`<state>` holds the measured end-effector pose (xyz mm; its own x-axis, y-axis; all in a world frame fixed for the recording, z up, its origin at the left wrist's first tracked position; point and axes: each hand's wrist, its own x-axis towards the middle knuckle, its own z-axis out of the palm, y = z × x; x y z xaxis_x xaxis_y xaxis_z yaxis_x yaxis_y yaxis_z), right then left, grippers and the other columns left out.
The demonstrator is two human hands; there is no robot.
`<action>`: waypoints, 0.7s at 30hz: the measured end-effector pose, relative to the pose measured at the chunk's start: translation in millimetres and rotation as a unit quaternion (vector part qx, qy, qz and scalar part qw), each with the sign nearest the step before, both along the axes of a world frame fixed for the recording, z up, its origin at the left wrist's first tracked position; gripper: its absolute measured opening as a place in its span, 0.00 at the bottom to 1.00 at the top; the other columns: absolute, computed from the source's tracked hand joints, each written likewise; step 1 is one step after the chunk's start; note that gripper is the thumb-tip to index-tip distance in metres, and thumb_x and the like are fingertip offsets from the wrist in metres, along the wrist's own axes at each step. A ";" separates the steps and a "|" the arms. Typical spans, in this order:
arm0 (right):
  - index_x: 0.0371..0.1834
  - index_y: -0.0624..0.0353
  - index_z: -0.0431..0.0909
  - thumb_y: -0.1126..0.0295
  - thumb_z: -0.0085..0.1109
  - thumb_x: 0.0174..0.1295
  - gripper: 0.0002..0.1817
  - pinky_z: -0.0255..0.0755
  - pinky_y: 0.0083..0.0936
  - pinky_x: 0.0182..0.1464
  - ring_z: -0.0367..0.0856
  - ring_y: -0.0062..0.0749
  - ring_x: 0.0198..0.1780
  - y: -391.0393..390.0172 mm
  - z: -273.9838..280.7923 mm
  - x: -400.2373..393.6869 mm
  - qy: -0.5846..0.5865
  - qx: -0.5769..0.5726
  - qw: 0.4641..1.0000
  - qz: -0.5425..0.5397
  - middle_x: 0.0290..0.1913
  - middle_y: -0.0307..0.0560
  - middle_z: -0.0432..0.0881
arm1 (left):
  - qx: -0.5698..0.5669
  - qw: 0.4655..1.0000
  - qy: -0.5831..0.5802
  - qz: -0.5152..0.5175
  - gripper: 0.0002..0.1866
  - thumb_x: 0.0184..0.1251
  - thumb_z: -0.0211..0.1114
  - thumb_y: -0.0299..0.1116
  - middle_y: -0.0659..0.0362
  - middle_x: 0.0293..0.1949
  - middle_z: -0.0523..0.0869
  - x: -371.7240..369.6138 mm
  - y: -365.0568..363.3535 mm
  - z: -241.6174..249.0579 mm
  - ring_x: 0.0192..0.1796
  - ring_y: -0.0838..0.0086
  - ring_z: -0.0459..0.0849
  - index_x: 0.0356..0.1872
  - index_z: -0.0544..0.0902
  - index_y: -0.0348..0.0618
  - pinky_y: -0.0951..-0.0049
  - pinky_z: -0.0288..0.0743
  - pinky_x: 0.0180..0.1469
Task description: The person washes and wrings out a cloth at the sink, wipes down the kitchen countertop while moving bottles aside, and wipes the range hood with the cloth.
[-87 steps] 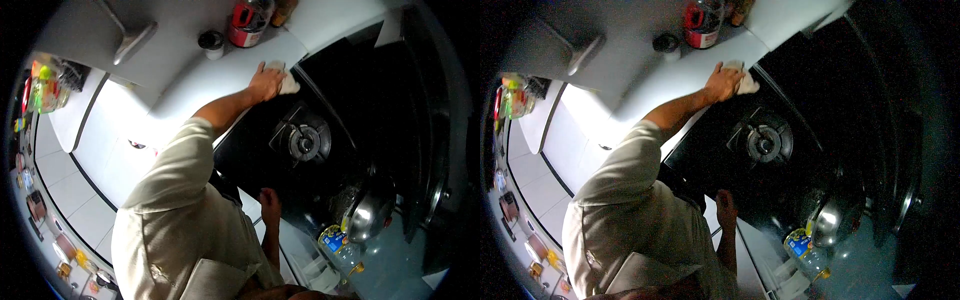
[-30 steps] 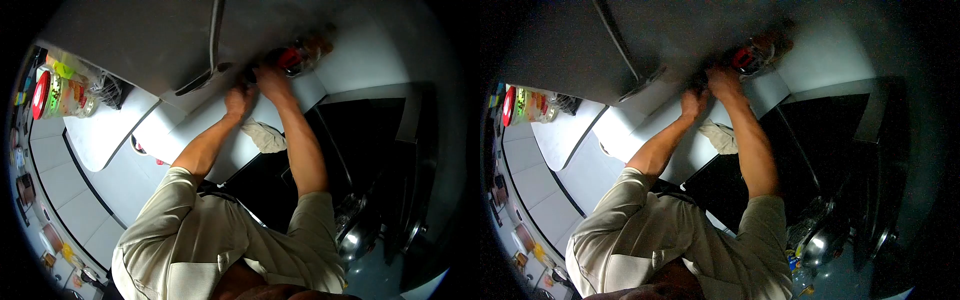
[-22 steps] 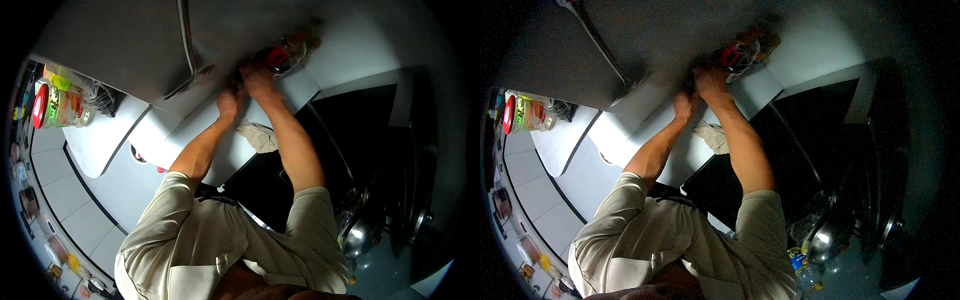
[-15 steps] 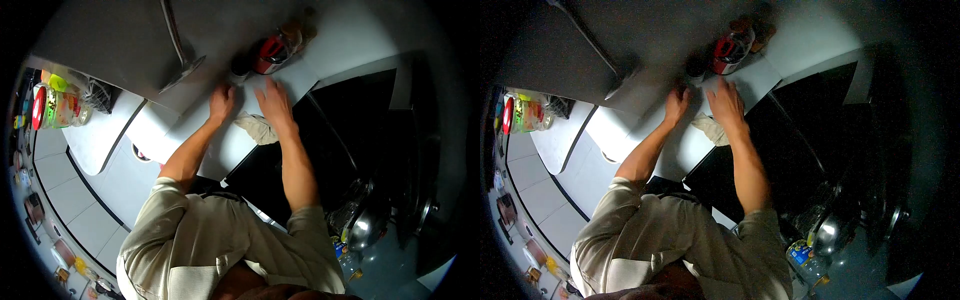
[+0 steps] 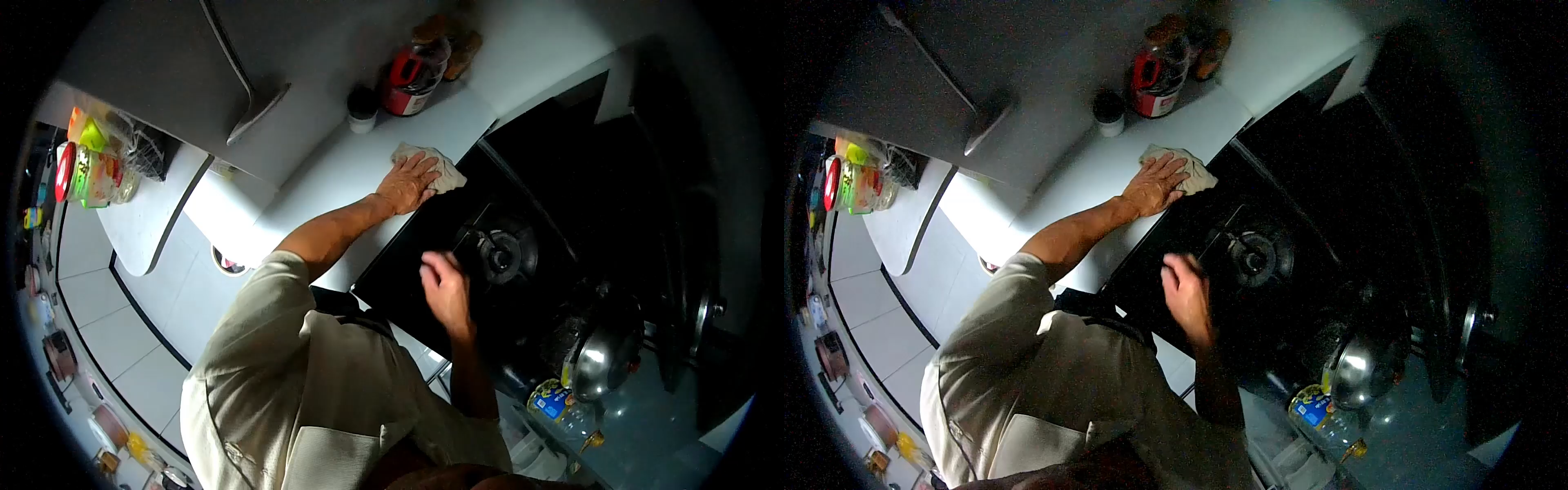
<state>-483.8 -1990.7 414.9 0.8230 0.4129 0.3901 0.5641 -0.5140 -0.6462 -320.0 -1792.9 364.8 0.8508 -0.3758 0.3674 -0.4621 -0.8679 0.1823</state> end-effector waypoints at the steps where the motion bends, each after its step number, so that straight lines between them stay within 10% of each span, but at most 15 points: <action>1: 0.47 0.66 0.78 0.78 0.60 0.61 0.11 0.75 0.38 0.47 0.81 0.51 0.46 5.9 32.1 1.2 -0.058 0.003 0.998 -0.008 0.43 0.56 0.80 | -0.002 1.000 -0.003 0.005 0.27 0.74 0.51 0.45 0.53 0.76 0.56 -6.1 -4.5 1.1 0.78 0.52 0.49 0.71 0.65 0.49 0.46 0.45 0.76; 9: 0.67 0.63 0.62 0.68 0.74 0.51 0.41 0.72 0.44 0.60 0.71 0.61 0.63 105.4 213.4 107.6 -0.358 -0.063 0.930 -0.044 0.67 0.65 0.64 | -0.019 0.997 -0.055 -0.042 0.27 0.68 0.56 0.41 0.55 0.75 0.58 -81.1 33.5 -6.0 0.77 0.54 0.51 0.68 0.69 0.53 0.48 0.44 0.76; 21: 0.57 0.69 0.74 0.66 0.68 0.58 0.26 0.72 0.34 0.57 0.80 0.44 0.53 230.0 279.6 257.3 -0.193 0.074 0.975 0.081 0.50 0.57 0.82 | -0.052 0.997 -0.029 -0.042 0.27 0.66 0.55 0.43 0.59 0.75 0.59 -45.2 103.3 37.7 0.78 0.59 0.50 0.67 0.73 0.54 0.51 0.45 0.77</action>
<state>-226.6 -1760.7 694.4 0.5321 0.4409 0.7228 0.8458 -0.3158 -0.4300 -365.2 -1689.6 402.5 0.7938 -0.4019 0.4565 -0.5448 -0.8035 0.2399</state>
